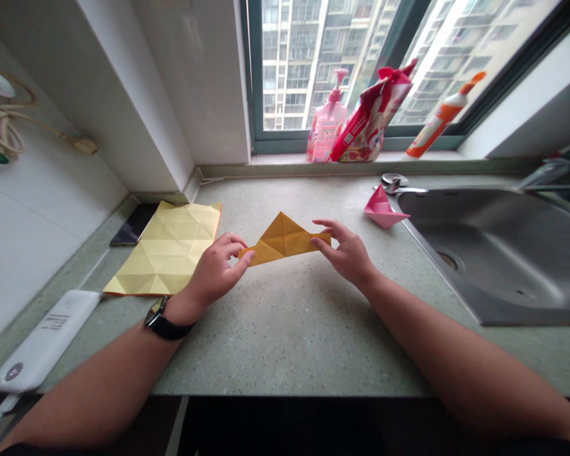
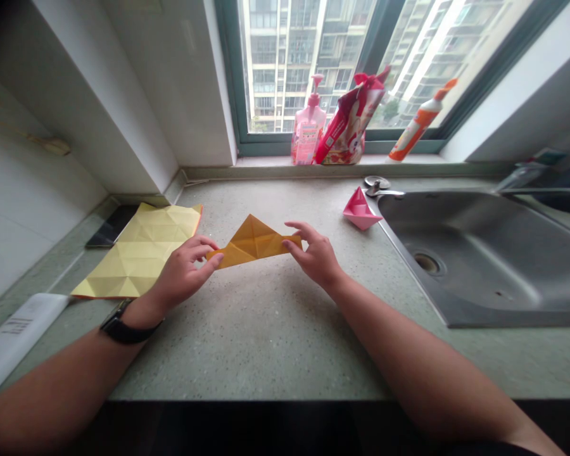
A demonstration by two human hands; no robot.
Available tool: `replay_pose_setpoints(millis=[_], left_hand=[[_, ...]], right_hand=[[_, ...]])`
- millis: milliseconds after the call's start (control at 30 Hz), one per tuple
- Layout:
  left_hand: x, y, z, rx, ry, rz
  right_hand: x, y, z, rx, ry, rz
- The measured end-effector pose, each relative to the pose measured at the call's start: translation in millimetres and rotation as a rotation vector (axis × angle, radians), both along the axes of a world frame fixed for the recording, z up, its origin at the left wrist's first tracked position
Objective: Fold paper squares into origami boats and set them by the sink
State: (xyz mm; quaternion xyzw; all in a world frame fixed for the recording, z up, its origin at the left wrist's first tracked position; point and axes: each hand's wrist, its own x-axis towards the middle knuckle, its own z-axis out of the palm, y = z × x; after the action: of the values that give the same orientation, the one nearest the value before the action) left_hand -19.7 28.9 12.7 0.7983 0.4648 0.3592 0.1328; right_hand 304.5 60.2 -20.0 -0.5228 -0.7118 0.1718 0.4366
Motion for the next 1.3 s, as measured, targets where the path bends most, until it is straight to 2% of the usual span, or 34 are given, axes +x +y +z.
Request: replay_pose_setpoints(millis=[67, 133, 267, 333, 467, 533, 633, 700, 767, 867, 1033, 1167, 1300], left_hand=[[-1.0, 1.9, -2.4, -0.084, 0.004, -0.023], [-1.6, 2.9, -5.2, -0.141, 0.021, -0.042], [-1.5, 3.6, -11.6, -0.150, 0.073, 0.003], [-1.1, 4.8, -14.7, -0.127, 0.093, 0.034], [3.1, 5.9, -15.4, -0.109, 0.111, 0.044], [6.8, 3.1, -11.3, -0.133, 0.131, -0.042], [11.2, -4.5, -2.1, -0.175, 0.202, -0.317], [11.4, -8.6, 2.5, -0.165, 0.230, -0.416], [9.5, -9.5, 3.5, -0.112, 0.212, -0.370], [5.8, -5.6, -3.4, -0.030, 0.184, -0.288], [10.2, 0.5, -19.7, -0.035, 0.244, -0.374], [16.5, -0.2, -21.9, -0.034, 0.272, -0.410], [16.1, 0.6, -23.1, -0.046, 0.297, -0.391]], right_hand=[[1.5, 3.3, -3.5, -0.045, 0.037, -0.012], [3.1, 7.0, -6.9, -0.027, 0.042, -0.026], [1.2, 3.6, -4.2, 0.184, -0.083, -0.010], [-4.4, -5.5, -0.5, 0.202, -0.199, 0.094], [-20.1, -24.5, -0.4, 0.141, -0.424, 0.375], [-24.9, -27.6, -3.6, 0.118, -0.493, 0.415], [-24.7, -23.8, -8.2, 0.093, -0.535, 0.393], [-22.0, -19.8, -10.1, 0.079, -0.542, 0.378], [-20.2, -17.8, -11.5, 0.070, -0.545, 0.370], [-21.2, -18.8, -13.6, 0.064, -0.560, 0.363], [-24.7, -18.4, -17.2, 0.053, -0.581, 0.421], [-23.7, -14.5, -19.0, 0.023, -0.557, 0.507], [-21.2, -15.6, -18.0, 0.015, -0.526, 0.569]])
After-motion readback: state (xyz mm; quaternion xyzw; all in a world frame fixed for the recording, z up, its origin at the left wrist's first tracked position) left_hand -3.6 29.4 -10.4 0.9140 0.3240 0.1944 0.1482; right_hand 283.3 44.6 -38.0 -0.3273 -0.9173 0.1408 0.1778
